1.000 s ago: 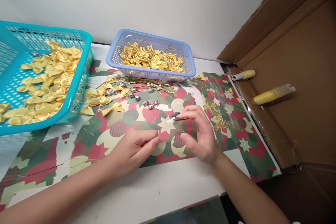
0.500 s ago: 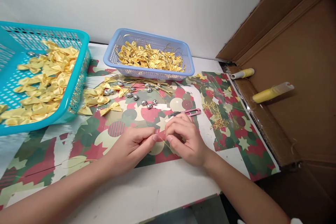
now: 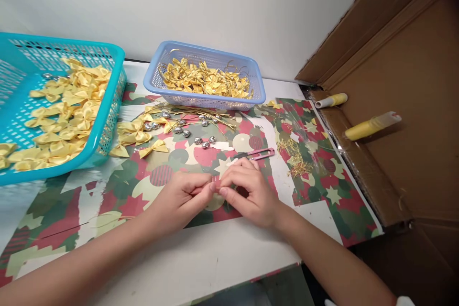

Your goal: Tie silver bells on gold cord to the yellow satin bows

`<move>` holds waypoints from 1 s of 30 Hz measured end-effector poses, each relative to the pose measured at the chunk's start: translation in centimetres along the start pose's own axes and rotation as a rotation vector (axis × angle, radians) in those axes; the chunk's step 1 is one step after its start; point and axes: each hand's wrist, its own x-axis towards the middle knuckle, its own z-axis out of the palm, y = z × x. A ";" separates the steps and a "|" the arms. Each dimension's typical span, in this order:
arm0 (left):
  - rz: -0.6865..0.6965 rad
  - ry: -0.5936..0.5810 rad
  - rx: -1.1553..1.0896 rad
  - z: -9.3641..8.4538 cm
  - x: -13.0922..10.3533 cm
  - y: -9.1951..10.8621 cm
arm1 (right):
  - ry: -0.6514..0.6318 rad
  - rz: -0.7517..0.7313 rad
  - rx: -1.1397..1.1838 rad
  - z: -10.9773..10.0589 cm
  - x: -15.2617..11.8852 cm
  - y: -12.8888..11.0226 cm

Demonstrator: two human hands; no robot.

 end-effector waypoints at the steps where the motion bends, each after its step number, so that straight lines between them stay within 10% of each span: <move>1: -0.002 -0.003 0.007 0.0 0.0 0.0 | 0.004 -0.005 0.012 -0.1 0.0 0.0; 30: -0.049 -0.004 -0.093 0.0 0.0 0.3 | 0.066 -0.089 -0.132 -1.6 -0.2 0.1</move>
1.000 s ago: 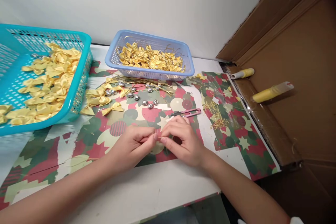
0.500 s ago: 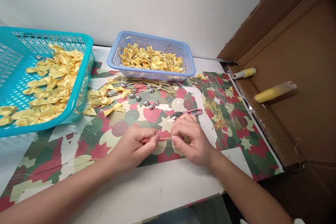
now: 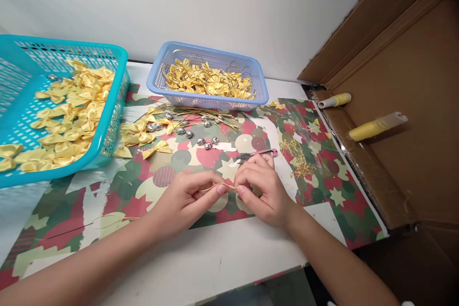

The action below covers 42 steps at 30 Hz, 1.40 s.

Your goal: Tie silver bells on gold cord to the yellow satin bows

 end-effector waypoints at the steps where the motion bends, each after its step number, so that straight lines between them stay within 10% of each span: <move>1: 0.001 0.001 -0.005 0.0 0.0 0.0 | -0.006 0.004 0.000 0.0 0.0 0.0; 42: 0.058 0.033 0.150 0.3 0.0 -0.5 | 0.104 0.149 -0.021 1.2 0.1 0.0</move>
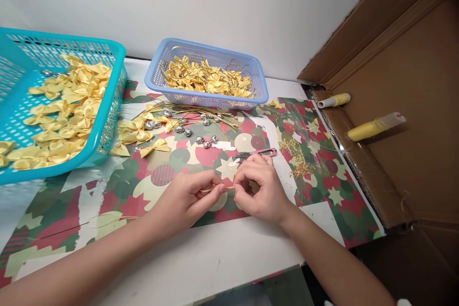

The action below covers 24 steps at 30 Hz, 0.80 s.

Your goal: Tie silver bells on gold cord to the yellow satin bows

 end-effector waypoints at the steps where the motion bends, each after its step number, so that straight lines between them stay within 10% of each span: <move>1: -0.002 0.000 -0.003 0.0 0.0 0.0 | -0.007 0.005 0.001 -0.1 0.0 0.0; 24: -0.051 -0.009 -0.033 0.0 0.1 0.1 | -0.088 0.008 0.008 -0.2 0.0 -0.3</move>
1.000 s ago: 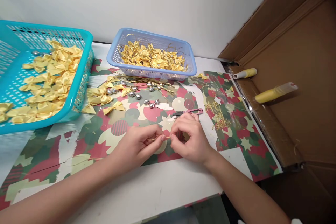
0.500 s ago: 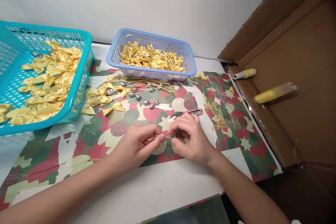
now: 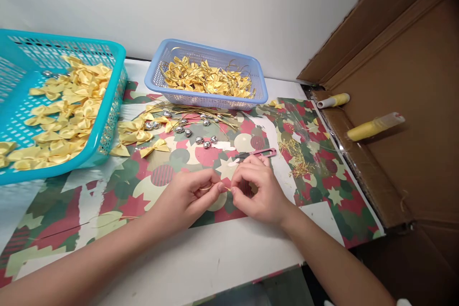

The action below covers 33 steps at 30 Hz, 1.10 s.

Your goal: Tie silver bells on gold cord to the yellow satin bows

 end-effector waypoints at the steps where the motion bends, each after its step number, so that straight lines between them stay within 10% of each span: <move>1: -0.002 -0.001 -0.007 0.0 0.0 0.0 | -0.009 0.005 0.004 -0.1 0.0 0.0; 33: -0.033 0.023 -0.078 0.0 0.0 0.0 | -0.180 -0.056 -0.045 -2.2 0.0 0.6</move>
